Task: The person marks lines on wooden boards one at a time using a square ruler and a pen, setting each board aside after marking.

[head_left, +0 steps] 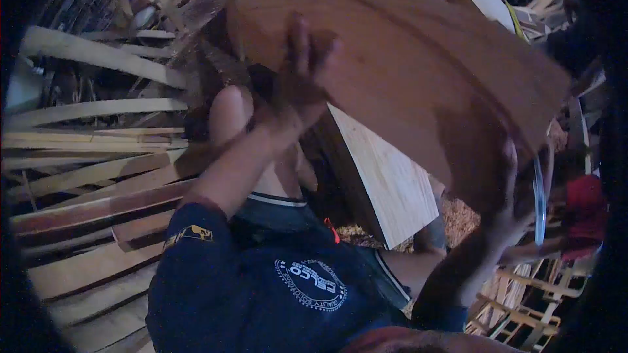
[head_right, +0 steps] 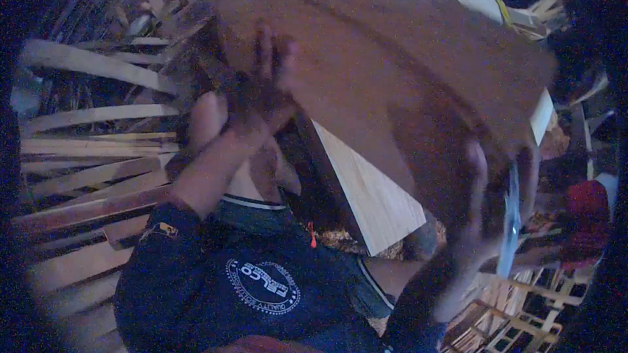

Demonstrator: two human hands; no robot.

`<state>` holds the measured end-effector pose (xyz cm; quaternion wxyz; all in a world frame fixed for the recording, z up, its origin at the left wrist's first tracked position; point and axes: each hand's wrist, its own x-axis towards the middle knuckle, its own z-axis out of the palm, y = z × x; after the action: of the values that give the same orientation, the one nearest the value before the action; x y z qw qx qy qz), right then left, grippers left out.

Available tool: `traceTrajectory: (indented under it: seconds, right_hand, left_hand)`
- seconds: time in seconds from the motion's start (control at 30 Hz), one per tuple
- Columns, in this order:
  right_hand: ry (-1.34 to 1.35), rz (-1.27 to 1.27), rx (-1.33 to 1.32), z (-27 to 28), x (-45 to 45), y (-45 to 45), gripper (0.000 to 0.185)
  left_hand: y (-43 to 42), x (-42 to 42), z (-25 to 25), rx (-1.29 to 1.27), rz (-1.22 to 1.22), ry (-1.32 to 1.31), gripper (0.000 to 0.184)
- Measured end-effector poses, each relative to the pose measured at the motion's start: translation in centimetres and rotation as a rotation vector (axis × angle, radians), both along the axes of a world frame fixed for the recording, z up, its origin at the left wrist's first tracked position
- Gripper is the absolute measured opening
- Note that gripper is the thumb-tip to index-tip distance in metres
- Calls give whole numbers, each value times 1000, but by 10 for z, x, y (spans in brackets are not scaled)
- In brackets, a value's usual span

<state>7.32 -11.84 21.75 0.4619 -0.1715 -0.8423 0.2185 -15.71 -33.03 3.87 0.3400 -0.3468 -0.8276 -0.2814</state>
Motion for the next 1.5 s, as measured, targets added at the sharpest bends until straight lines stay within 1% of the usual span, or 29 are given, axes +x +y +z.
traceTrajectory:
  seconds: [0.07,0.13,0.17,0.23,0.27,0.37,0.47,0.5,0.57,0.7,0.77,0.87,0.93,0.97,1.03,1.1,1.13,1.2,1.27,1.3,1.33,1.4,1.43,1.5]
  right_hand:
    - [65,235,-128,14,-60,-32,50]
    - [17,454,26,33,-108,-62,44]
    - [24,519,64,39,-130,-79,35]
    - [-71,579,184,46,-175,-103,28]
    - [-168,573,273,48,-191,-110,29]
    - [-112,901,-138,36,-207,-143,29]
    - [-311,928,15,0,-204,-132,29]
    - [-351,955,-112,-19,-198,-122,30]
    - [-470,875,-121,-50,-179,-93,30]
    - [-589,605,-364,-95,-117,-34,25]
    - [-677,437,-328,-105,-81,-6,25]
    - [-635,330,-398,-112,-34,20,27]
    - [-568,282,-552,-121,-11,31,26]
    - [-530,258,-631,-126,-2,34,26]
    - [-489,229,-664,-132,10,35,25]
    - [-468,199,-714,-138,19,36,23]
    - [-499,182,-670,-138,19,38,23]
    - [-573,155,-571,-133,22,41,23]
    - [-527,157,-616,-131,23,41,33]
    - [-506,163,-637,-130,23,40,37]
    - [-509,172,-609,-131,22,43,37]
    - [-514,186,-554,-133,20,48,36]
    - [-503,173,-590,-133,18,47,35]
    - [-487,147,-665,-127,13,39,32]
  left_hand:
    - [-24,-36,1,67,68,-7,66]
    - [-53,-74,-1,104,87,-34,64]
    - [-65,-92,-1,120,89,-45,63]
    - [-90,-120,-8,121,127,-80,61]
    - [-99,-131,-13,126,153,-100,60]
    - [-123,-157,-33,137,233,-156,57]
    - [-147,-180,-58,138,338,-233,54]
    - [-157,-185,-66,141,380,-267,53]
    - [-176,-200,-75,154,461,-325,51]
    - [-203,-224,-84,220,596,-464,48]
    - [-218,-229,-77,301,644,-536,47]
    - [-241,-236,-56,519,674,-712,45]
    - [-249,-238,-42,778,580,-876,44]
    - [-250,-237,-33,970,483,-988,45]
    - [-254,-229,-16,995,615,-935,46]
    - [-260,-242,-4,1065,666,-874,47]
    - [-269,-253,-6,1129,662,-853,47]
    - [-270,-257,-6,1152,662,-807,47]
    - [-275,-258,1,1074,671,-746,45]
    - [-281,-269,-10,1188,556,-815,43]
    - [-285,-284,-16,1148,509,-788,43]
    - [-278,-296,-13,1064,413,-734,42]
    - [-271,-302,-15,1087,388,-757,43]
    - [-265,-328,-21,878,520,-720,45]
